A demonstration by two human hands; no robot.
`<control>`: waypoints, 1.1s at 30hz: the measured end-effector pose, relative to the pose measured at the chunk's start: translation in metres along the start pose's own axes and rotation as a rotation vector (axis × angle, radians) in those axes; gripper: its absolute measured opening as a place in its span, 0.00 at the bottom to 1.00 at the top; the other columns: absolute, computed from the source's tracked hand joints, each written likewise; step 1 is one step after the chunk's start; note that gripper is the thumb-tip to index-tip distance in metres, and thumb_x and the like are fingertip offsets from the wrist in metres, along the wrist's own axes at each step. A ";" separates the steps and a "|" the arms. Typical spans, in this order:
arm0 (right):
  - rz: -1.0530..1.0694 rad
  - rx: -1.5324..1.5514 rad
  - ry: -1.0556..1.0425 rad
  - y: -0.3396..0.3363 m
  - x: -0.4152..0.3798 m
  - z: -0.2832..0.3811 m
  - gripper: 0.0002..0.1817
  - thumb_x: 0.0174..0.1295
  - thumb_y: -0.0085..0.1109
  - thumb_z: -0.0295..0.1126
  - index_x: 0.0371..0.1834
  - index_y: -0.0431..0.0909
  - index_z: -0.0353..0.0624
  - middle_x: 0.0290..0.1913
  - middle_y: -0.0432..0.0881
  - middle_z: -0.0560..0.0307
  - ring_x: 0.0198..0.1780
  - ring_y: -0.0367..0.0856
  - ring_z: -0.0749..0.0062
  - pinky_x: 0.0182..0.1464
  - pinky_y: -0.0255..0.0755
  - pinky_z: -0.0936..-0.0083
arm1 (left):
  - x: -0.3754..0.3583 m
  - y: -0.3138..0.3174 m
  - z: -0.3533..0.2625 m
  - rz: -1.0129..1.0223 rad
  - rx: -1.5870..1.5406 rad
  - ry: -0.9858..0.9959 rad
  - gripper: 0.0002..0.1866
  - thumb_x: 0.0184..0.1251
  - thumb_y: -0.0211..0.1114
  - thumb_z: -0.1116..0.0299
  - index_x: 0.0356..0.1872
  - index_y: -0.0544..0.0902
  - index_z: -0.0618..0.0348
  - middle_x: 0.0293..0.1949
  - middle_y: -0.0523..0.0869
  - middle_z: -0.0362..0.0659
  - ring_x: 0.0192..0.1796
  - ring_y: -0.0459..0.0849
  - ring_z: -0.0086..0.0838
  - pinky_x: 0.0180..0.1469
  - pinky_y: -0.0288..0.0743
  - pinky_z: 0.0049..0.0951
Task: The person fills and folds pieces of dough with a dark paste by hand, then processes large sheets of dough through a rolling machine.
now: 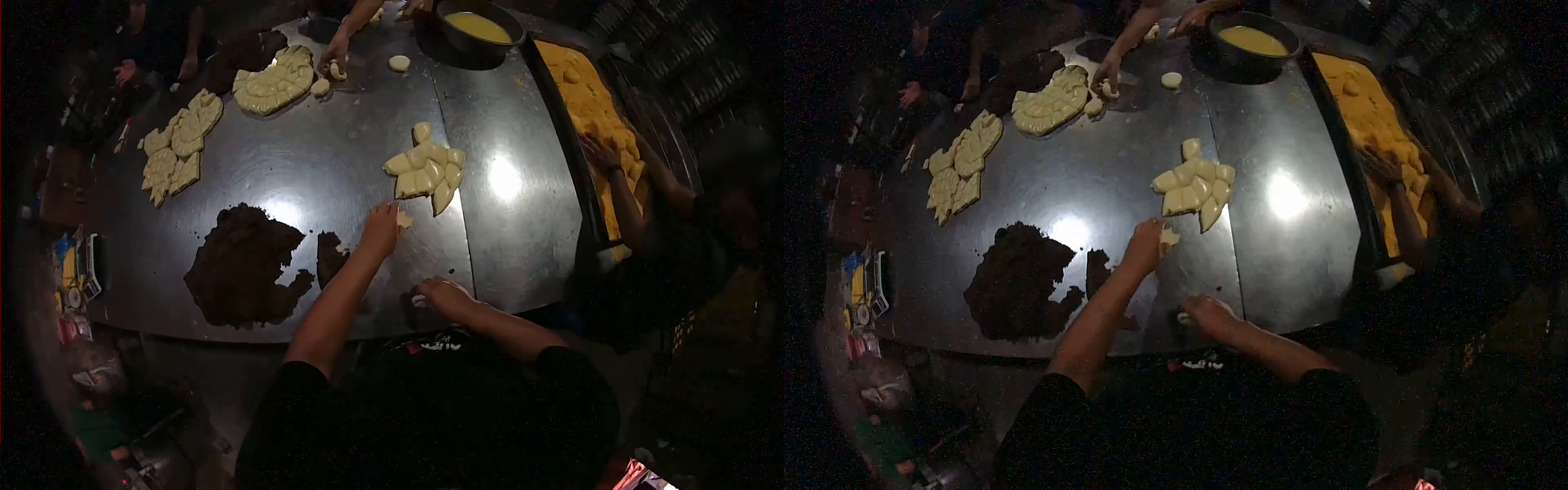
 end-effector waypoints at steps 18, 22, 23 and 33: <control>-0.746 1.372 -0.091 -0.149 0.053 0.054 0.17 0.58 0.61 0.30 0.50 0.74 0.36 0.46 0.77 0.53 0.40 0.77 0.73 0.41 0.73 0.77 | -0.071 -0.128 -0.031 -0.361 -0.933 -0.114 0.13 0.70 0.55 0.64 0.46 0.72 0.63 0.44 0.76 0.42 0.44 0.76 0.26 0.48 0.71 0.27; -1.071 0.883 -0.320 -0.179 0.040 0.118 0.09 0.57 0.63 0.30 0.35 0.78 0.36 0.32 0.80 0.53 0.29 0.76 0.75 0.30 0.69 0.79 | -0.104 -0.168 -0.048 -0.806 -1.165 -0.288 0.21 0.73 0.46 0.53 0.35 0.74 0.62 0.33 0.75 0.41 0.35 0.74 0.22 0.40 0.69 0.24; -1.284 0.822 -0.378 -0.175 0.038 0.136 0.09 0.56 0.64 0.32 0.27 0.77 0.37 0.22 0.77 0.54 0.22 0.74 0.73 0.24 0.66 0.77 | -0.113 -0.171 -0.044 -0.899 -1.160 -0.150 0.22 0.72 0.48 0.51 0.29 0.74 0.62 0.28 0.74 0.40 0.33 0.74 0.21 0.35 0.67 0.24; -0.444 0.851 -0.188 -0.132 0.074 0.183 0.15 0.58 0.62 0.37 0.21 0.75 0.38 0.20 0.76 0.55 0.22 0.72 0.79 0.25 0.64 0.79 | -0.209 -0.129 -0.012 -0.760 -2.013 -0.640 0.32 0.67 0.43 0.37 0.49 0.72 0.59 0.46 0.76 0.43 0.49 0.75 0.28 0.51 0.69 0.33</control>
Point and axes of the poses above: each hand's wrist, its own x-axis towards the middle knuckle, its own y-axis out of the palm, z = x × y, the point moved 4 cm from there along x, towards the middle knuckle
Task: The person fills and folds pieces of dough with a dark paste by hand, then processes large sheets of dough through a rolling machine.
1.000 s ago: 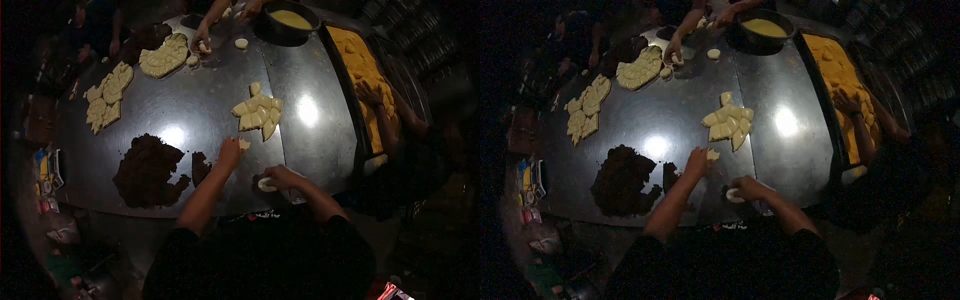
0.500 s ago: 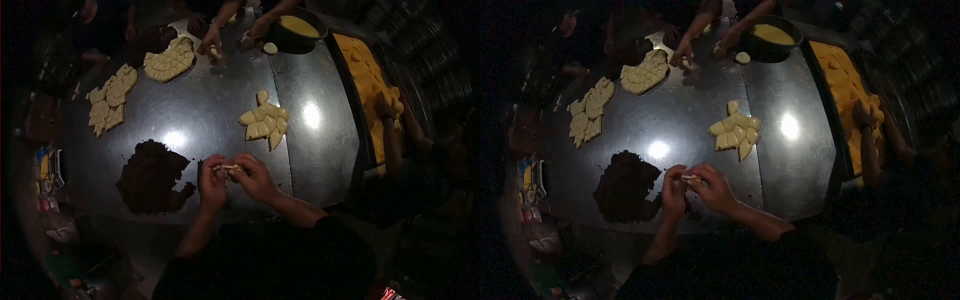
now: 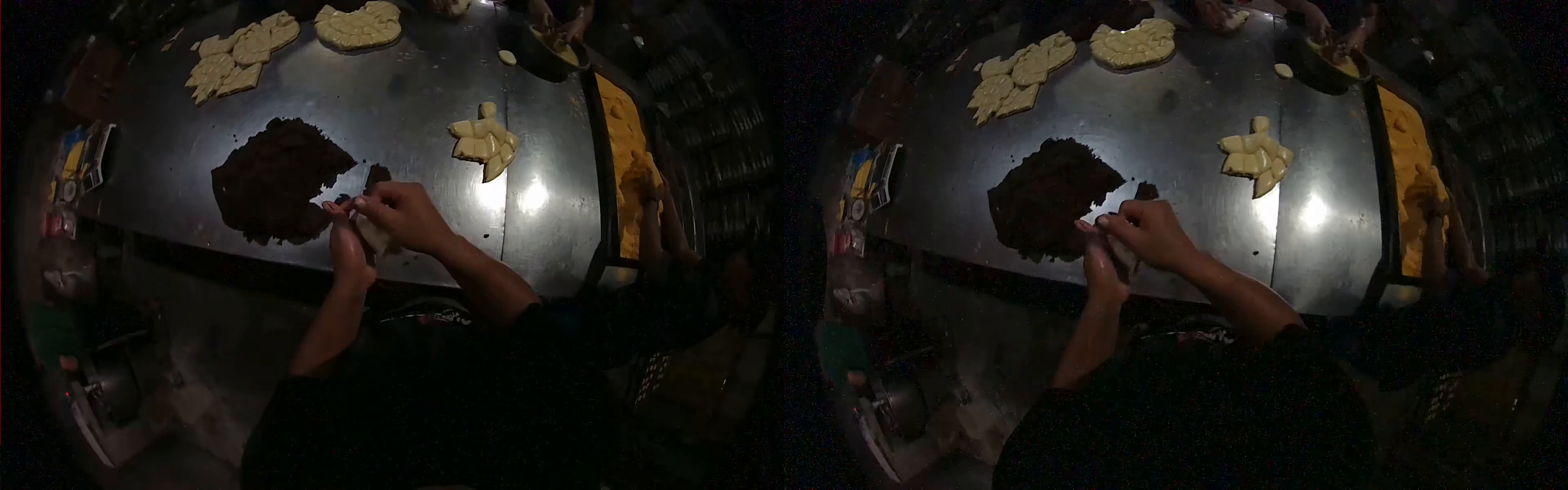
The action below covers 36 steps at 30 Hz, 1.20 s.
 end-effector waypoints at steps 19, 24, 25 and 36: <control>0.265 -0.869 -0.197 0.047 -0.073 -0.136 0.25 0.51 0.58 0.25 0.56 0.70 0.39 0.59 0.70 0.44 0.56 0.72 0.50 0.55 0.72 0.63 | -0.042 -0.201 -0.011 -0.217 0.177 -0.035 0.21 0.73 0.48 0.64 0.60 0.66 0.67 0.57 0.73 0.50 0.58 0.74 0.36 0.61 0.71 0.33; 0.441 -1.006 -0.311 0.053 -0.065 -0.170 0.24 0.50 0.58 0.27 0.54 0.72 0.41 0.55 0.72 0.46 0.55 0.72 0.53 0.53 0.73 0.66 | -0.044 -0.206 -0.008 -0.365 0.144 0.007 0.19 0.73 0.50 0.66 0.58 0.67 0.68 0.55 0.74 0.49 0.56 0.76 0.35 0.60 0.73 0.32; 0.508 -0.975 -0.289 0.055 -0.061 -0.182 0.21 0.53 0.53 0.26 0.53 0.71 0.38 0.53 0.73 0.47 0.53 0.72 0.52 0.52 0.73 0.65 | -0.042 -0.201 -0.005 -0.375 0.143 0.006 0.19 0.73 0.50 0.66 0.58 0.67 0.68 0.55 0.74 0.49 0.56 0.76 0.35 0.60 0.73 0.32; 0.403 -0.833 -0.419 0.031 -0.019 -0.166 0.16 0.51 0.52 0.26 0.45 0.77 0.40 0.47 0.75 0.52 0.48 0.73 0.56 0.49 0.74 0.68 | -0.034 -0.148 0.004 -0.368 0.154 0.010 0.19 0.72 0.50 0.65 0.57 0.68 0.69 0.53 0.75 0.49 0.54 0.77 0.34 0.58 0.73 0.29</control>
Point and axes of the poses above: each hand's wrist, its own x-axis towards the middle knuckle, its own y-axis out of the palm, z = x × y, the point moved 4 cm from there along x, towards the middle knuckle
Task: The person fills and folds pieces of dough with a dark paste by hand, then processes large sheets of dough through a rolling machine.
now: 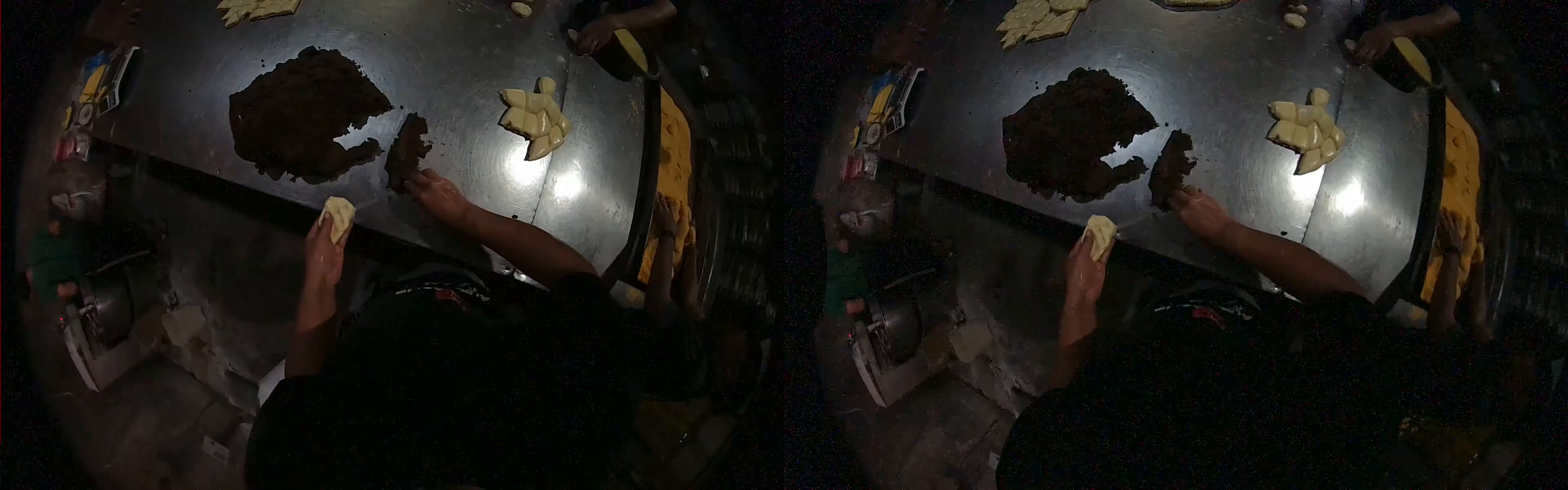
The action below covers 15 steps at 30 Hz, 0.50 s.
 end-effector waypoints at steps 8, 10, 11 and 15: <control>0.251 -0.200 0.064 0.017 0.005 0.002 0.09 0.51 0.52 0.25 0.34 0.81 0.40 0.42 0.77 0.50 0.44 0.76 0.54 0.43 0.74 0.67 | -0.010 0.025 -0.014 0.132 0.026 0.017 0.22 0.73 0.50 0.58 0.56 0.70 0.68 0.53 0.76 0.49 0.52 0.78 0.33 0.56 0.73 0.30; 0.297 0.037 0.120 -0.012 0.006 0.007 0.09 0.52 0.53 0.26 0.34 0.81 0.41 0.41 0.78 0.50 0.43 0.77 0.55 0.42 0.74 0.67 | -0.014 0.031 -0.018 0.166 -0.009 0.022 0.23 0.73 0.49 0.57 0.56 0.70 0.68 0.53 0.77 0.49 0.52 0.79 0.33 0.56 0.73 0.30; 0.344 0.278 0.171 -0.020 0.005 0.008 0.08 0.53 0.54 0.27 0.34 0.82 0.41 0.41 0.79 0.50 0.42 0.79 0.55 0.41 0.74 0.67 | -0.014 0.033 -0.020 0.190 -0.045 0.019 0.24 0.73 0.48 0.56 0.56 0.69 0.68 0.53 0.76 0.49 0.52 0.79 0.32 0.56 0.73 0.30; 0.008 0.613 0.157 -0.094 0.012 0.077 0.08 0.51 0.60 0.25 0.36 0.82 0.42 0.41 0.78 0.51 0.41 0.79 0.55 0.43 0.73 0.67 | -0.011 0.035 -0.019 0.300 -0.101 -0.051 0.25 0.75 0.42 0.53 0.60 0.66 0.64 0.56 0.74 0.47 0.57 0.76 0.33 0.57 0.72 0.33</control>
Point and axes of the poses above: each hand's wrist, its own x-axis towards the middle knuckle, its own y-axis out of the palm, z = x × y, the point moved 4 cm from there along x, towards the middle knuckle
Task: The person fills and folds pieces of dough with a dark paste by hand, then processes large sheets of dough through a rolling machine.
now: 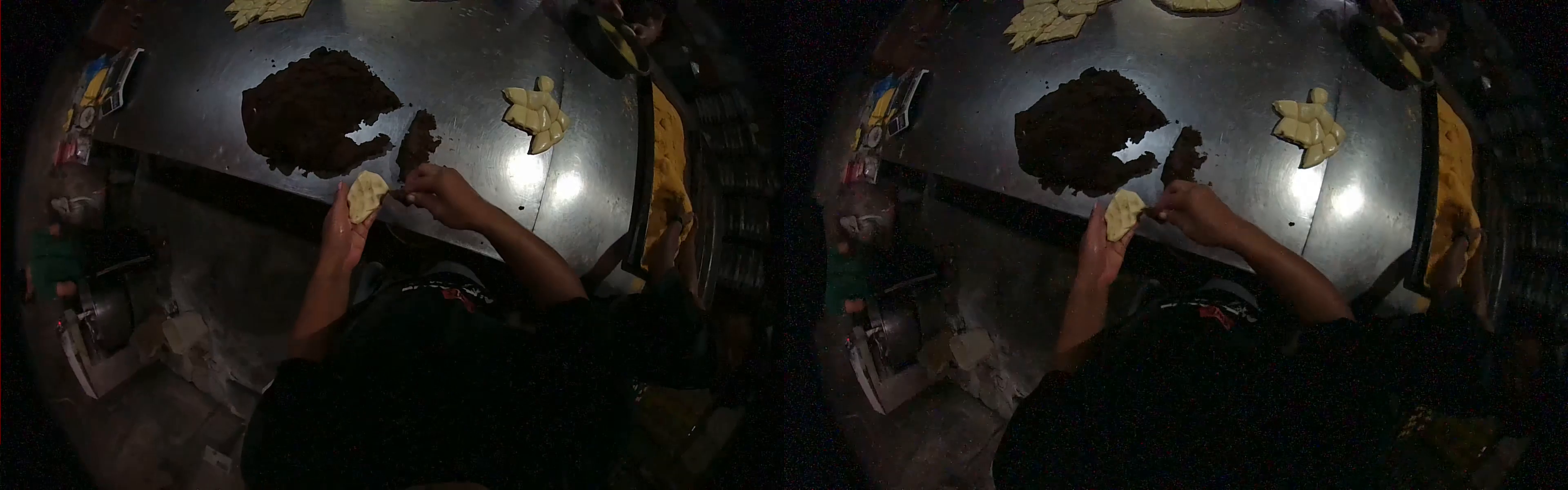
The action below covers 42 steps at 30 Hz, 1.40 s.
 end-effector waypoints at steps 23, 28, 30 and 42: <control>-0.340 0.583 -0.104 -0.011 -0.020 0.016 0.20 0.61 0.50 0.25 0.58 0.69 0.34 0.59 0.71 0.41 0.59 0.73 0.59 0.61 0.65 0.65 | -0.032 0.059 -0.004 0.284 0.161 0.000 0.18 0.74 0.47 0.64 0.60 0.66 0.61 0.55 0.74 0.41 0.58 0.73 0.26 0.62 0.66 0.31; -0.077 0.373 0.148 -0.039 -0.003 0.010 0.09 0.61 0.58 0.29 0.39 0.79 0.35 0.34 0.81 0.59 0.36 0.79 0.75 0.42 0.72 0.77 | -0.033 0.080 0.011 0.334 0.242 -0.011 0.18 0.74 0.48 0.66 0.60 0.66 0.61 0.53 0.75 0.43 0.54 0.76 0.26 0.59 0.71 0.31; -0.364 -0.143 -0.085 -0.038 -0.007 0.036 0.06 0.55 0.63 0.27 0.33 0.79 0.38 0.29 0.78 0.56 0.32 0.79 0.69 0.36 0.74 0.76 | -0.024 0.071 0.015 0.237 0.079 -0.003 0.18 0.74 0.47 0.65 0.60 0.66 0.61 0.52 0.76 0.44 0.53 0.77 0.27 0.56 0.71 0.29; -0.324 -0.520 -0.486 -0.022 -0.044 0.075 0.20 0.45 0.64 0.27 0.44 0.76 0.38 0.44 0.74 0.50 0.42 0.76 0.60 0.40 0.74 0.69 | -0.031 0.077 -0.013 0.664 0.217 -0.256 0.29 0.73 0.44 0.47 0.64 0.64 0.58 0.54 0.73 0.42 0.57 0.72 0.28 0.59 0.65 0.30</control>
Point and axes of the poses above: each hand's wrist, its own x-axis towards the middle knuckle, its own y-axis out of the palm, z = x × y, the point moved 4 cm from there along x, towards the middle knuckle
